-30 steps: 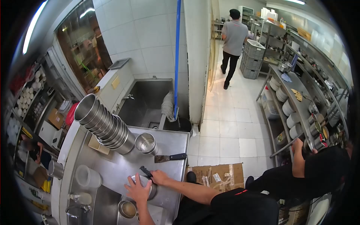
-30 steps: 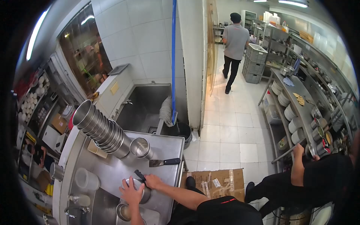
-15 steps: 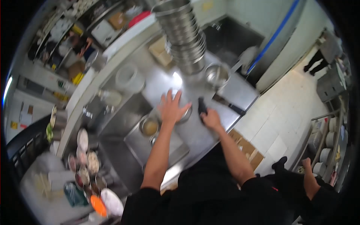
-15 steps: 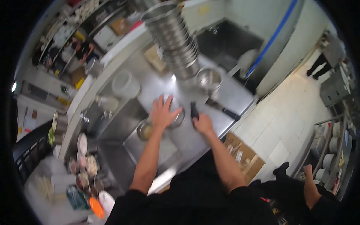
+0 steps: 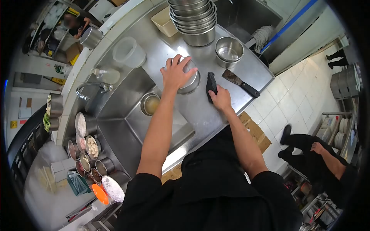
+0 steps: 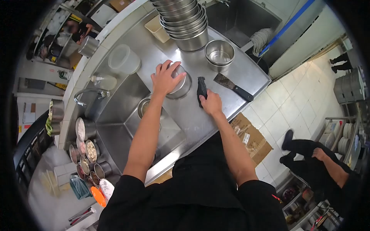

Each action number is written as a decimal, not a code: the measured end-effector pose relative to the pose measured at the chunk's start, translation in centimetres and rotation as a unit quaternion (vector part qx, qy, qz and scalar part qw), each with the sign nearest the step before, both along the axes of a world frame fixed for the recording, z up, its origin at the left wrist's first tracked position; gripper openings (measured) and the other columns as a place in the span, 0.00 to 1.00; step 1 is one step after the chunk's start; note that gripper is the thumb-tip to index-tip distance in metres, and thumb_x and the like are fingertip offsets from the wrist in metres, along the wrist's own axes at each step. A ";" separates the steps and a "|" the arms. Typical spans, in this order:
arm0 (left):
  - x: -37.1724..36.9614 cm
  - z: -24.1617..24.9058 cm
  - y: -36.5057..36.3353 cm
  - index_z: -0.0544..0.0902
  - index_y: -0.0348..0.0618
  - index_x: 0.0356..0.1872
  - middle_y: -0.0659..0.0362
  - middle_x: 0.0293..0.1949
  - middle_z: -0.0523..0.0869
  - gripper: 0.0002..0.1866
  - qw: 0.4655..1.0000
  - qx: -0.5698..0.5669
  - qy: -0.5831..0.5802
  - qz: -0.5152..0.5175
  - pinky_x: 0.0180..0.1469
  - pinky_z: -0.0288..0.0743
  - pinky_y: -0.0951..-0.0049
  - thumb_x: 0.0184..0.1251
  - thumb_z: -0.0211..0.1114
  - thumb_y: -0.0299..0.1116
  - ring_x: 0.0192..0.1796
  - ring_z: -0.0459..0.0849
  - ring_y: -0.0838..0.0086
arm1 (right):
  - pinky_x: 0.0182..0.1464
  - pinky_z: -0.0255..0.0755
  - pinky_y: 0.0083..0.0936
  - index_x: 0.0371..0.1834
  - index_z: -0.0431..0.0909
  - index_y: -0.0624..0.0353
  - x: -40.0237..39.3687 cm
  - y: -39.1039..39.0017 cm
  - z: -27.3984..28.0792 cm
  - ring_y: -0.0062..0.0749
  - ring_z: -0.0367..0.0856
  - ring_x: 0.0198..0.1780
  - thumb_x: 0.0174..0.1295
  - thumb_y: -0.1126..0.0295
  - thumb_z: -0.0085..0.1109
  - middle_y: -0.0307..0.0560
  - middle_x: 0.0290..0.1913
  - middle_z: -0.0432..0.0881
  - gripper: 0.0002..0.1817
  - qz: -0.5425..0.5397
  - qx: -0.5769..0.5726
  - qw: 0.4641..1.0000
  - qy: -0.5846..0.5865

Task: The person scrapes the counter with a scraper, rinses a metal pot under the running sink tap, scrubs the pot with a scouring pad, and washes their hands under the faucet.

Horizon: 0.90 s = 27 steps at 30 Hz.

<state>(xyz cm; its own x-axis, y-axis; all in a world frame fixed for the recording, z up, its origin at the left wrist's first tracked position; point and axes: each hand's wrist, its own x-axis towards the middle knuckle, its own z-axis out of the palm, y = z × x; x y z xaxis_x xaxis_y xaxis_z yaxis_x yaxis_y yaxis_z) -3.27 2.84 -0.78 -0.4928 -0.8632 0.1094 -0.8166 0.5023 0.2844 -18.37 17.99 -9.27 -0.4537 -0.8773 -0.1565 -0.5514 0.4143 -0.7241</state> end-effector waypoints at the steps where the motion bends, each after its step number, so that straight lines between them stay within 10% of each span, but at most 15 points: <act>1: -0.1 0.1 0.1 0.80 0.71 0.64 0.66 0.69 0.72 0.32 1.000 0.005 -0.002 0.004 0.63 0.61 0.40 0.57 0.69 0.64 0.71 0.65 0.61 | 0.50 0.75 0.54 0.43 0.79 0.65 -0.2 -0.1 -0.2 0.67 0.83 0.44 0.61 0.59 0.63 0.70 0.37 0.84 0.19 0.001 0.003 1.000 0.001; 27: -0.3 0.0 2.4 0.82 0.66 0.60 0.65 0.67 0.73 0.35 0.999 -0.030 -0.015 -0.035 0.60 0.64 0.40 0.47 0.75 0.60 0.68 0.67 0.58 | 0.54 0.75 0.52 0.43 0.81 0.61 -2.1 -12.1 -0.5 0.63 0.81 0.51 0.58 0.69 0.61 0.64 0.42 0.85 0.11 0.126 -0.024 0.991 0.024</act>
